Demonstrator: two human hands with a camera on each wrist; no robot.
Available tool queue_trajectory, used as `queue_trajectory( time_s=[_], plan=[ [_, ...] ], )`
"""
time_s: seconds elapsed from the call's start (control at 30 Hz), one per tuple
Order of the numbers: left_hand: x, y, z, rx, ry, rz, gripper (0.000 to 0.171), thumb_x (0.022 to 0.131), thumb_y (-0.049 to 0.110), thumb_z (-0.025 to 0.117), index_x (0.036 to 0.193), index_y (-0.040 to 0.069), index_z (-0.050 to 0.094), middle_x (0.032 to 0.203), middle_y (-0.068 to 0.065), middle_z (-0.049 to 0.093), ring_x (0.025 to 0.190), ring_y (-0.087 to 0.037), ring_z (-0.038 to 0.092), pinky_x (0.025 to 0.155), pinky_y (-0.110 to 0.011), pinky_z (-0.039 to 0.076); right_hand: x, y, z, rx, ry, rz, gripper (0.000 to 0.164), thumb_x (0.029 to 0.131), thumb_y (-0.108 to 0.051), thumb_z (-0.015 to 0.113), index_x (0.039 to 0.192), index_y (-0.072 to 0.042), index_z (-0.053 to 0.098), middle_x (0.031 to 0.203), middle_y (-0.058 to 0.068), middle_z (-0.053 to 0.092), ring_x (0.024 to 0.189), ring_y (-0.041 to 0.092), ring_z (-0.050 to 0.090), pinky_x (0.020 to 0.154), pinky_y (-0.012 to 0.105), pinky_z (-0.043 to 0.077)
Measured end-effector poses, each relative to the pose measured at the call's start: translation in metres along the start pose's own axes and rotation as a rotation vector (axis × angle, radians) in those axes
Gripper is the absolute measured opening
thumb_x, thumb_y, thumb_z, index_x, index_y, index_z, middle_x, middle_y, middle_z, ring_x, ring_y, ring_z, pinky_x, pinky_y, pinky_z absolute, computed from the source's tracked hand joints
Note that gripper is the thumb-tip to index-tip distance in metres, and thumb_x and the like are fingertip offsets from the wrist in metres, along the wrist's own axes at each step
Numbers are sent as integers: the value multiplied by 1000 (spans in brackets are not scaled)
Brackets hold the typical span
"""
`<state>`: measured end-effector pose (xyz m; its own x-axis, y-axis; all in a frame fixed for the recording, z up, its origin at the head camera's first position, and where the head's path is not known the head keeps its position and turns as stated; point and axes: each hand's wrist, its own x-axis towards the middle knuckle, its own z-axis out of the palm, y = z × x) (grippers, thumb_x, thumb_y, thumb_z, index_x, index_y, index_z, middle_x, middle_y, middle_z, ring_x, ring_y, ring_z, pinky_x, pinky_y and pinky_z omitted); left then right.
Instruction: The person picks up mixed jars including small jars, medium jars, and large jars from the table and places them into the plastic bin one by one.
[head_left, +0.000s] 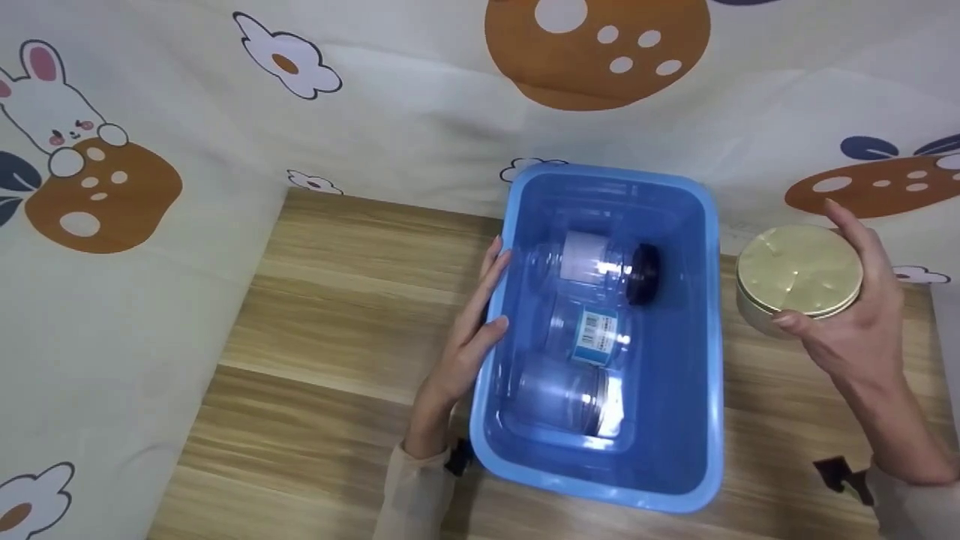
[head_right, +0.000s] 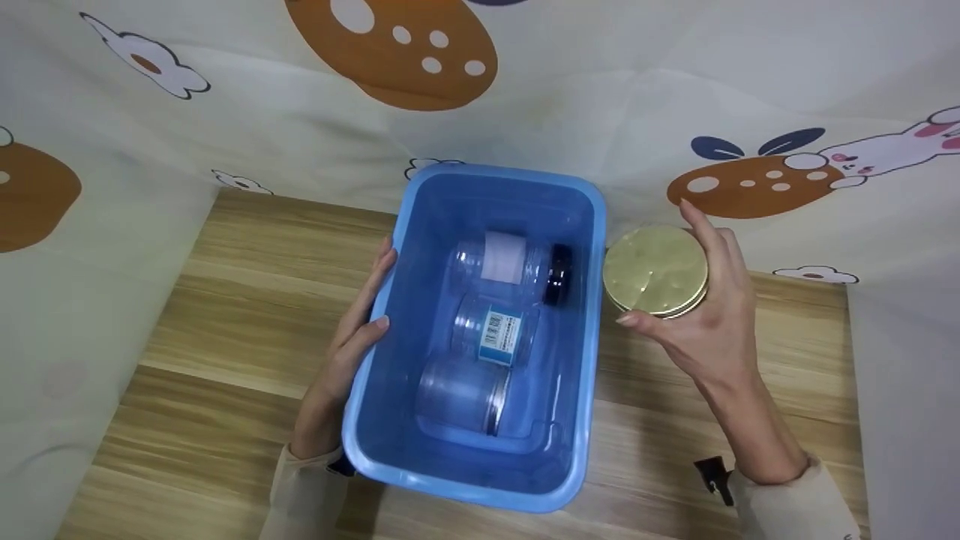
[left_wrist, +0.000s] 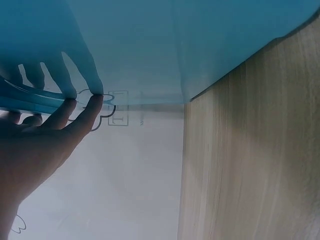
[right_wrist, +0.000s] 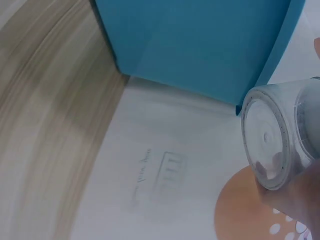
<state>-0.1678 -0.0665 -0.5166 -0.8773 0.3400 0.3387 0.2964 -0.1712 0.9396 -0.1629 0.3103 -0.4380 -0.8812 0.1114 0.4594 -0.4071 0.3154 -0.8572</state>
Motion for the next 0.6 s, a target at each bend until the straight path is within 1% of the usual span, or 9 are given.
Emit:
queue_trajectory(
  time_s=[0.1,0.2,0.33,0.47,0.6],
  plan=[
    [1,-1,1,-4,-2,6,63,97,4,42,158,8,26,167,-5,4,153,-24,0,120,-52,10,2,-10,5,-3,11,-12,113,48,-33,100,143,2,49,121,6,62,108,20,56,91,20,43],
    [2,-2,2,-8,-5,12,64,96,2,41,157,8,26,167,-6,4,153,-24,0,120,-52,10,3,-18,9,-18,38,-36,113,47,-33,99,141,5,49,120,4,62,108,19,57,92,21,42],
    [4,-2,2,-3,-19,25,63,97,4,41,157,7,25,167,-7,4,153,-25,0,120,-50,10,5,-24,13,-56,60,-66,115,45,-35,99,139,9,49,118,0,61,108,17,58,93,21,41],
    [2,-2,1,-5,-12,17,63,96,3,42,157,7,26,167,-7,4,153,-24,2,120,-52,12,7,-30,19,-114,39,-99,117,46,-45,97,138,10,50,117,-6,59,108,13,56,93,20,39],
    [1,-1,0,-5,-1,-3,62,97,7,43,157,9,27,167,-8,4,153,-23,2,119,-54,13,10,-38,26,-169,28,-152,116,50,-59,92,132,13,53,115,-10,58,105,8,54,91,18,38]
  ],
)
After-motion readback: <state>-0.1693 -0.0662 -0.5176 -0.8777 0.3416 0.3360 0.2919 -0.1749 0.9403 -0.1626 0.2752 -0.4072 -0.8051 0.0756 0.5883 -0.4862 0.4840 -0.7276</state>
